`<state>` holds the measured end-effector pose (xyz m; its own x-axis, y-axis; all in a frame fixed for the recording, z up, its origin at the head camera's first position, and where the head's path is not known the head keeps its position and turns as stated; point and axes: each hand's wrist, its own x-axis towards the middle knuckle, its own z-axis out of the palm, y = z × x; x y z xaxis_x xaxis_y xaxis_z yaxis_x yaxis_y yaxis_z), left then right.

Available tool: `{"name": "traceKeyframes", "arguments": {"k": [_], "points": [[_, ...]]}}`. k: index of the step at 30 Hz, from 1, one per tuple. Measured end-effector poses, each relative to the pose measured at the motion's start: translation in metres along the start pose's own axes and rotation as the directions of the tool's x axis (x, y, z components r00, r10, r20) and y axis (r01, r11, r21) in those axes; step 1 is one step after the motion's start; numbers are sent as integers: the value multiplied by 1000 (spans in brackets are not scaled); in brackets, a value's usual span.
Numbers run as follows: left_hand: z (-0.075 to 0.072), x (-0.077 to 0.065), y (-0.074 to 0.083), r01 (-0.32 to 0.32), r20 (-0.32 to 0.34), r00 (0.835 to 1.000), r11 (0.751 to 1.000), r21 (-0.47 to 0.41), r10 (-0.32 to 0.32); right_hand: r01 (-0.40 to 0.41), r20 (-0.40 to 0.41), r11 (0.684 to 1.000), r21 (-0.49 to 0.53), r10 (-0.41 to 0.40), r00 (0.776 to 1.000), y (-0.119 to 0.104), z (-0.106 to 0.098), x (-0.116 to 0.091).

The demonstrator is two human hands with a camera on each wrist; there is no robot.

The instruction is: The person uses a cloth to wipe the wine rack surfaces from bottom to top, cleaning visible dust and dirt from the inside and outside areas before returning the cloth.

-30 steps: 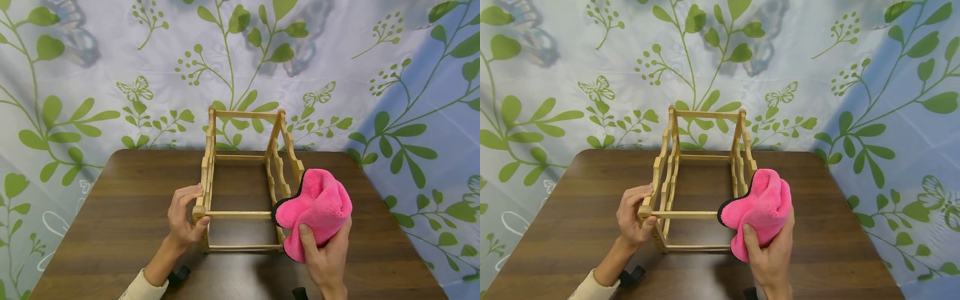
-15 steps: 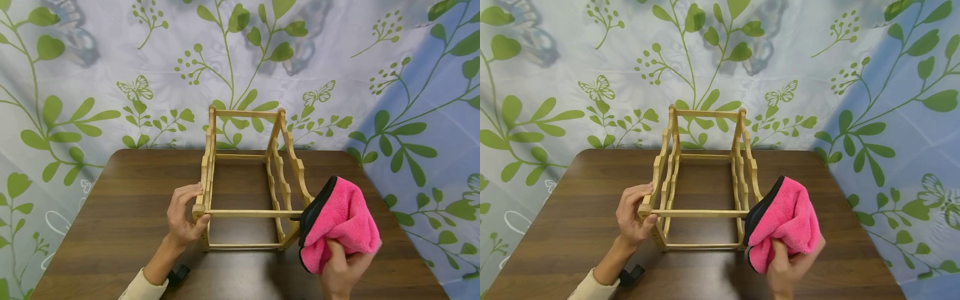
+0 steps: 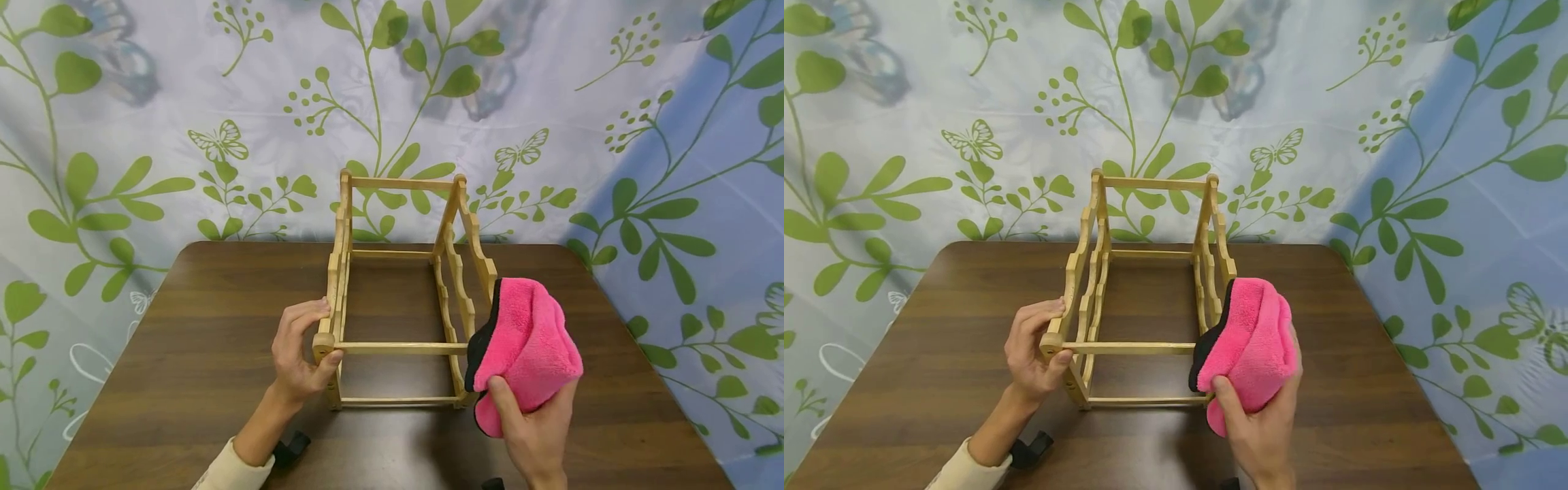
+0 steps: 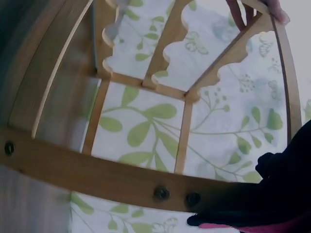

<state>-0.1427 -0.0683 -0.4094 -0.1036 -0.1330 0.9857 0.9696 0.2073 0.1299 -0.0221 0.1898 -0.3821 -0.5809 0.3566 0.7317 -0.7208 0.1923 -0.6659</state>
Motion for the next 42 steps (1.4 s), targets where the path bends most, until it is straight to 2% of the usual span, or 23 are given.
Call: {"name": "traceKeyframes", "arguments": {"k": [2, 6, 10, 12, 15, 18, 20, 22, 24, 28, 30, 32, 34, 36, 39, 42], "points": [[0, 1, 1, -2, 2, 1000, 1000, -3, 2, -53, -24, 998, -22, 53, 998, 4, 0, -5], [2, 4, 1, -10, -8, 1000, 1000, -5, 10, -53, -105, 999, -5, 52, 993, 11, 1, -8], [3, 6, 1, -17, -13, 1000, 1000, -9, 17, -65, -120, 997, 44, 70, 990, 14, 0, -11], [1, 6, 0, -10, -7, 1000, 1000, -7, 10, -130, -104, 991, 37, 134, 986, 16, -1, -14], [-2, 4, -5, 14, -7, 1000, 1000, 0, -14, -270, -87, 961, -55, 265, 960, 18, -3, -22], [-7, 3, -10, 36, -15, 999, 999, -4, -36, -392, -102, 889, -237, 378, 920, 19, 0, -30], [-9, 3, -12, 44, -18, 999, 999, -13, -45, -416, -119, 847, -332, 400, 909, 20, 2, -35], [-9, 4, -13, 48, -17, 999, 999, -21, -48, -446, -135, 790, -421, 431, 892, 20, 3, -36], [-10, 4, -13, 57, -12, 998, 998, -34, -57, -457, -146, 737, -498, 448, 882, 21, 2, -37], [-10, 5, -13, 77, -2, 997, 995, -57, -77, -446, -124, 599, -665, 500, 857, 25, -4, -39], [-11, 6, -14, 84, 0, 996, 994, -65, -85, -429, -82, 529, -732, 557, 827, 28, -9, -41], [-11, 6, -14, 88, 2, 996, 994, -67, -88, -402, -24, 478, -781, 620, 784, 32, -15, -43], [-11, 5, -14, 90, 5, 996, 994, -69, -90, -377, 29, 444, -813, 678, 735, 37, -20, -45], [-11, 5, -14, 91, 7, 996, 994, -68, -91, -351, 76, 430, -832, 715, 695, 43, -24, -48], [-12, 5, -15, 89, 10, 996, 994, -65, -88, -326, 119, 432, -841, 736, 667, 51, -28, -53], [-13, 6, -16, 88, 25, 996, 995, -52, -87, -325, 138, 443, -835, 741, 657, 57, -29, -56]]}}
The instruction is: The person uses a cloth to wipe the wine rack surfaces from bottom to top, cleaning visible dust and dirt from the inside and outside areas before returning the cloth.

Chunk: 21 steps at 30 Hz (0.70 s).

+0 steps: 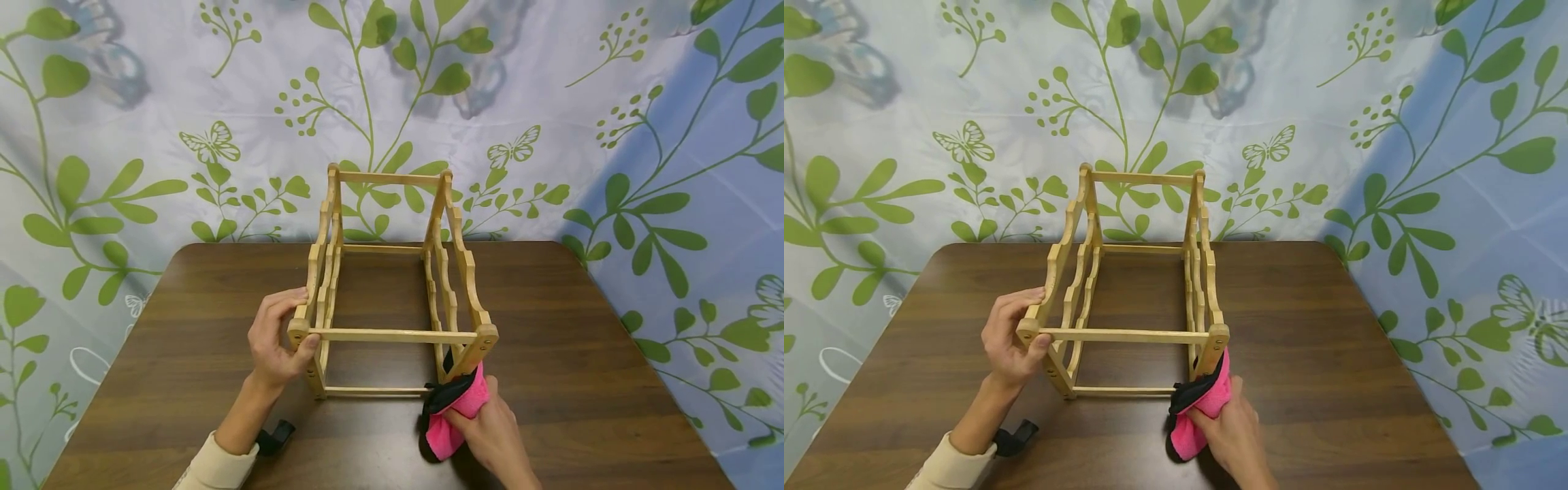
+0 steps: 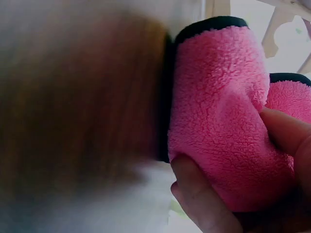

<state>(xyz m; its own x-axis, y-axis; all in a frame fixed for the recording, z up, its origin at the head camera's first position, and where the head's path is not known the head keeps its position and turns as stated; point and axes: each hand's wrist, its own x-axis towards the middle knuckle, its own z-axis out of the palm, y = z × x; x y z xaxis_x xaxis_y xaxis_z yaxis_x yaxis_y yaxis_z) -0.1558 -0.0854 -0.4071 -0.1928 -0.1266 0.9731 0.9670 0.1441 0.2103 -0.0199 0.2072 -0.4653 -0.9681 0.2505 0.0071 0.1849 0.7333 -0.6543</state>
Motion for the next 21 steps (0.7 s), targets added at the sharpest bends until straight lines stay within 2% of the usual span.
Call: {"name": "traceKeyframes", "arguments": {"k": [2, 4, 7, 10, 13, 14, 15, 17, 20, 21], "points": [[-2, 2, 1, 12, 39, 999, 1000, 27, -13, -5, 8, 1000, 8, 5, 1000, 3, 1, 1], [-7, 7, 5, 25, 108, 994, 996, 85, -34, -9, 21, 1000, 15, 9, 1000, 5, 1, 2], [-13, 18, 16, 17, 235, 969, 974, 228, -72, -12, 29, 1000, 22, 11, 1000, 6, 0, 3], [-9, 29, 32, -66, 295, 955, 938, 342, -41, -14, 26, 999, 30, 14, 1000, 7, 1, 2], [9, 37, 47, -175, 318, 947, 910, 376, 51, -14, 29, 999, 50, 12, 999, 6, 3, 0], [16, 39, 52, -207, 335, 939, 900, 382, 74, -13, 34, 998, 55, 11, 999, 5, 4, -1], [23, 40, 57, -232, 365, 927, 892, 387, 83, -11, 37, 998, 59, 9, 999, 5, 5, -1], [37, 40, 67, -257, 441, 895, 883, 393, 64, -4, 33, 997, 73, 2, 999, 3, 7, -1], [56, 34, 77, -246, 547, 837, 882, 401, -15, 1, 11, 992, 128, -3, 1000, 1, 10, -1], [61, 31, 79, -235, 566, 824, 884, 405, -40, 7, 1, 985, 171, -7, 1000, 0, 12, -1]]}}
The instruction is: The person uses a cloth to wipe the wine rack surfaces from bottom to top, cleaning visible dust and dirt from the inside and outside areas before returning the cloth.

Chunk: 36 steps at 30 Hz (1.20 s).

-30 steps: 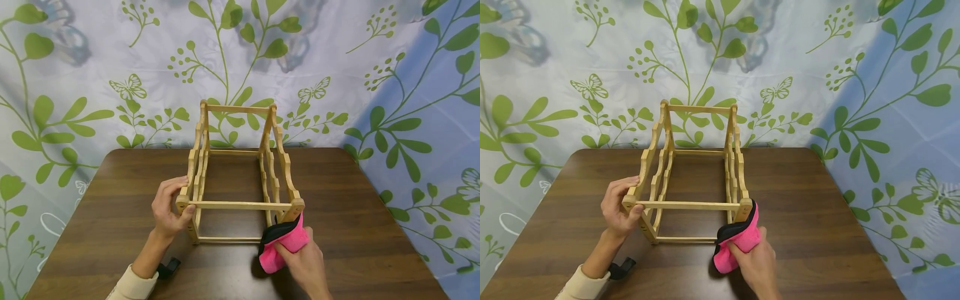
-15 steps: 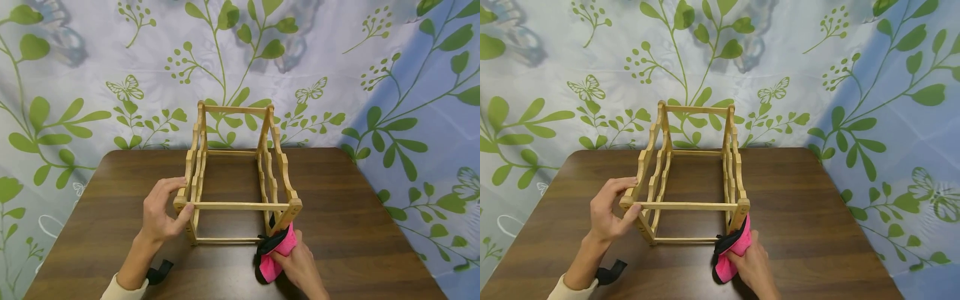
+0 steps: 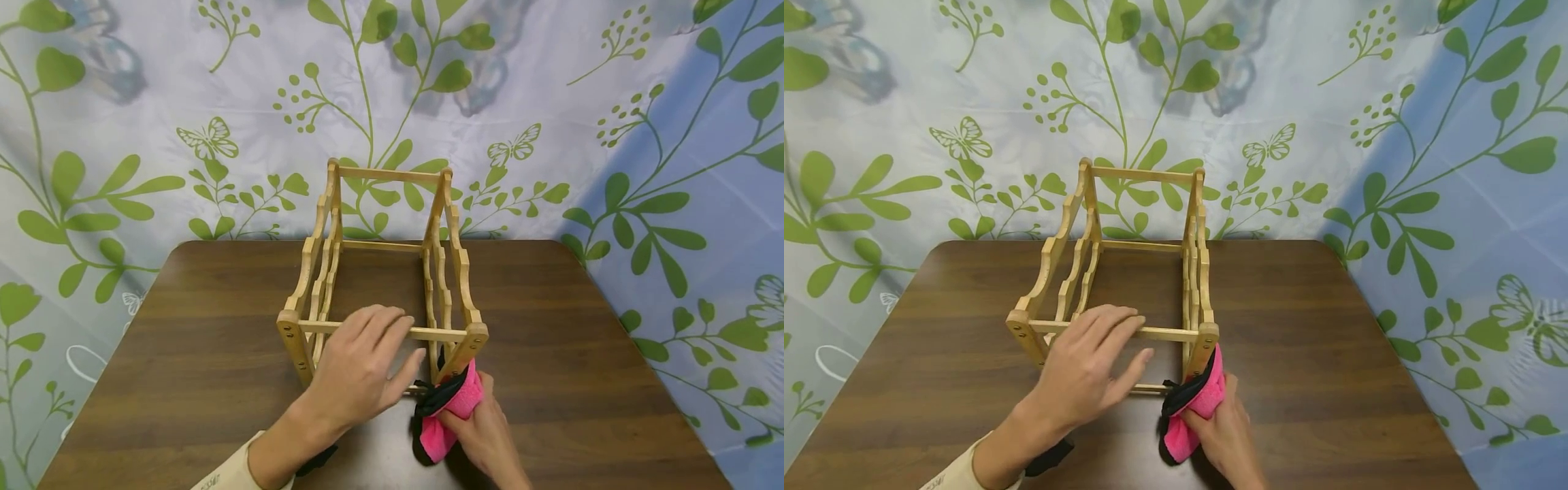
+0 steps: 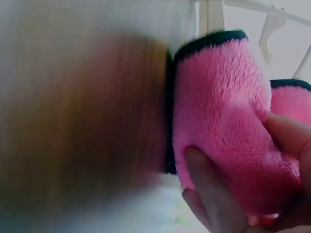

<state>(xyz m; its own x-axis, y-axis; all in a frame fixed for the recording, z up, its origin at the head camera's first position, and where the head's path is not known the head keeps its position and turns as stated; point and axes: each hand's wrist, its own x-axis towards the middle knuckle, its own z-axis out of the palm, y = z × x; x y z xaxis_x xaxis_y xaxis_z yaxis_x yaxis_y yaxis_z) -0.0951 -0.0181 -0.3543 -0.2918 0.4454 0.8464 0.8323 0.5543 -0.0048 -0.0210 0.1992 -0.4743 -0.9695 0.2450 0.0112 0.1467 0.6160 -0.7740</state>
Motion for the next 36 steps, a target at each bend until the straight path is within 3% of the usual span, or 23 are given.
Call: {"name": "traceKeyframes", "arguments": {"k": [2, 6, 12, 16, 21, 25, 26, 28, 30, 33, 35, 36], "points": [[9, 0, 8, 21, 21, 1000, 1000, -22, -20, 24, -17, 995, 100, -23, 1000, -1, 3, -1], [21, -3, 14, 52, -38, 998, 997, -60, -54, 94, -41, 960, 264, -86, 995, -4, 10, 0], [30, -3, 13, 60, -126, 989, 991, -116, -75, 82, -98, 958, 274, -57, 994, -8, 14, 5], [31, -5, 12, 41, -173, 983, 992, -124, -62, 60, -114, 928, 368, -19, 993, -14, 10, 4], [29, -7, 10, 13, -226, 973, 993, -120, -40, 130, -175, 883, 452, -56, 983, -30, 1, -5], [28, -8, 8, 6, -254, 967, 992, -124, -38, 231, -248, 854, 466, -125, 961, -47, -18, -14], [28, -7, 8, 4, -259, 965, 992, -128, -37, 283, -289, 845, 454, -161, 944, -51, -24, -16], [28, -7, 7, -1, -271, 962, 991, -134, -36, 441, -395, 774, 455, -268, 879, -56, -36, -19], [28, -7, 6, -4, -279, 960, 990, -143, -36, 613, -523, 645, 456, -363, 771, -61, -47, -18], [28, -8, 5, -2, -283, 958, 988, -153, -42, 797, -680, 492, 350, -452, 578, -68, -62, -11], [29, -8, 5, 1, -291, 955, 987, -160, -48, 825, -749, 504, 254, -437, 497, -74, -70, -7], [29, -9, 4, 2, -299, 953, 986, -165, -52, 823, -772, 529, 208, -428, 470, -77, -73, -5]]}}
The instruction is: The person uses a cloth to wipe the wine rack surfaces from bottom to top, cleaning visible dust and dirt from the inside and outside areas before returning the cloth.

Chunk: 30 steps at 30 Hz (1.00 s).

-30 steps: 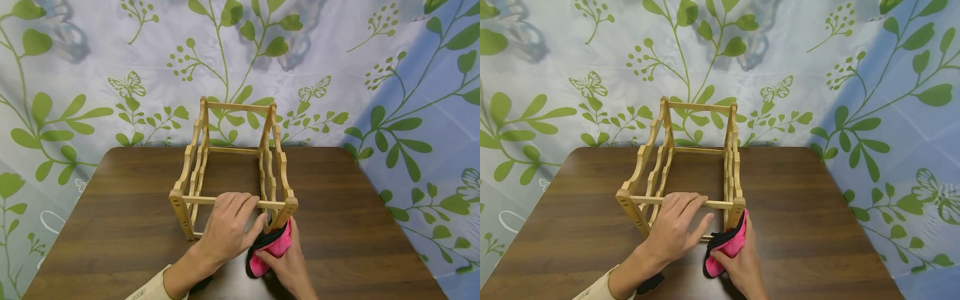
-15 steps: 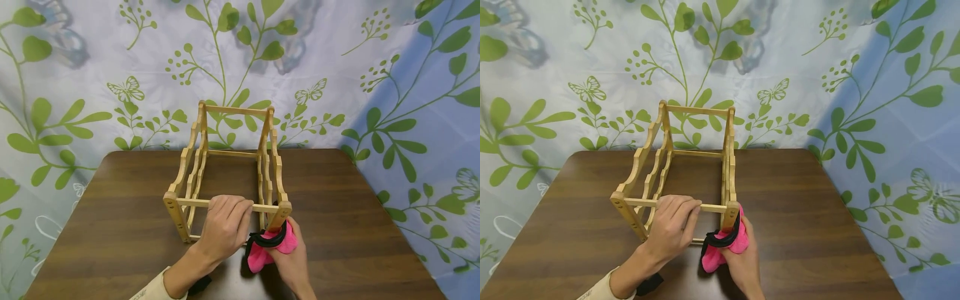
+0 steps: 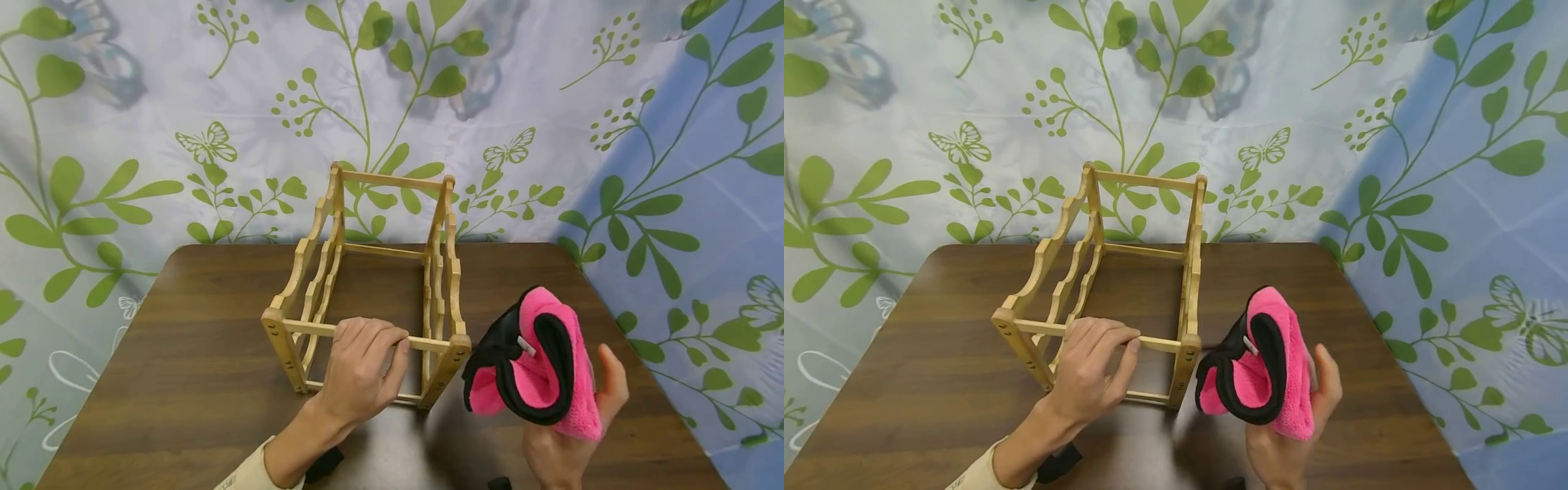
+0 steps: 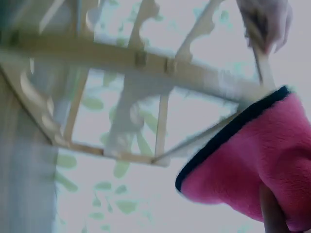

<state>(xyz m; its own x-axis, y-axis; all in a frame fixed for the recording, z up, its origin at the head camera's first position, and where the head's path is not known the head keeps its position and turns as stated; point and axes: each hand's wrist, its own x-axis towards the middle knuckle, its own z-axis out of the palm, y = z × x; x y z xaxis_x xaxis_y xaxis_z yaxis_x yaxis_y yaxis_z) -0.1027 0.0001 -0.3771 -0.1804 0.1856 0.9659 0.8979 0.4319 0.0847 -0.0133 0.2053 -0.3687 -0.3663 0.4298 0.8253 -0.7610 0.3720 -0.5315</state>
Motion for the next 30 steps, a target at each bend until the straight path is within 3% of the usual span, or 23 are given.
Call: {"name": "traceKeyframes", "arguments": {"k": [3, 5, 7, 8, 10, 12, 14, 15, 20, 24, 30], "points": [[-1, -1, -3, 2, -37, 999, 1000, -19, -3, 17, -3, 997, -75, -18, 1000, 1, 0, 8], [-2, -1, -5, 0, -65, 998, 999, -35, -2, 14, 82, 999, -31, -11, 997, 2, 0, 10], [-3, -2, -7, -4, -87, 996, 999, -52, 0, 0, 233, 999, 45, -11, 973, 5, 2, 7], [-3, -2, -8, -6, -96, 995, 998, -60, 0, -30, 324, 994, 103, -5, 946, 6, 4, 5], [-4, -1, -10, -12, -119, 993, 997, -79, 3, -125, 505, 971, 204, 5, 863, 7, 8, -3], [-5, -1, -12, -12, -144, 990, 995, -104, -3, -195, 624, 952, 237, 5, 782, 8, 13, -12], [-7, -1, -15, -10, -170, 985, 992, -129, -12, -256, 686, 932, 257, 10, 728, 8, 18, -19], [-8, -1, -16, -8, -180, 984, 989, -145, -18, -261, 696, 929, 263, 4, 718, 9, 21, -22], [-10, -2, -20, -6, -199, 979, 980, -197, -34, -161, 659, 961, 224, -28, 752, 15, 33, -32], [-11, -2, -21, 4, -219, 974, 977, -214, -52, -40, 611, 992, 123, -43, 790, 21, 43, -38], [-14, -2, -25, 4, -251, 966, 971, -237, -66, 76, 550, 996, 44, -88, 831, 33, 54, -42]]}}
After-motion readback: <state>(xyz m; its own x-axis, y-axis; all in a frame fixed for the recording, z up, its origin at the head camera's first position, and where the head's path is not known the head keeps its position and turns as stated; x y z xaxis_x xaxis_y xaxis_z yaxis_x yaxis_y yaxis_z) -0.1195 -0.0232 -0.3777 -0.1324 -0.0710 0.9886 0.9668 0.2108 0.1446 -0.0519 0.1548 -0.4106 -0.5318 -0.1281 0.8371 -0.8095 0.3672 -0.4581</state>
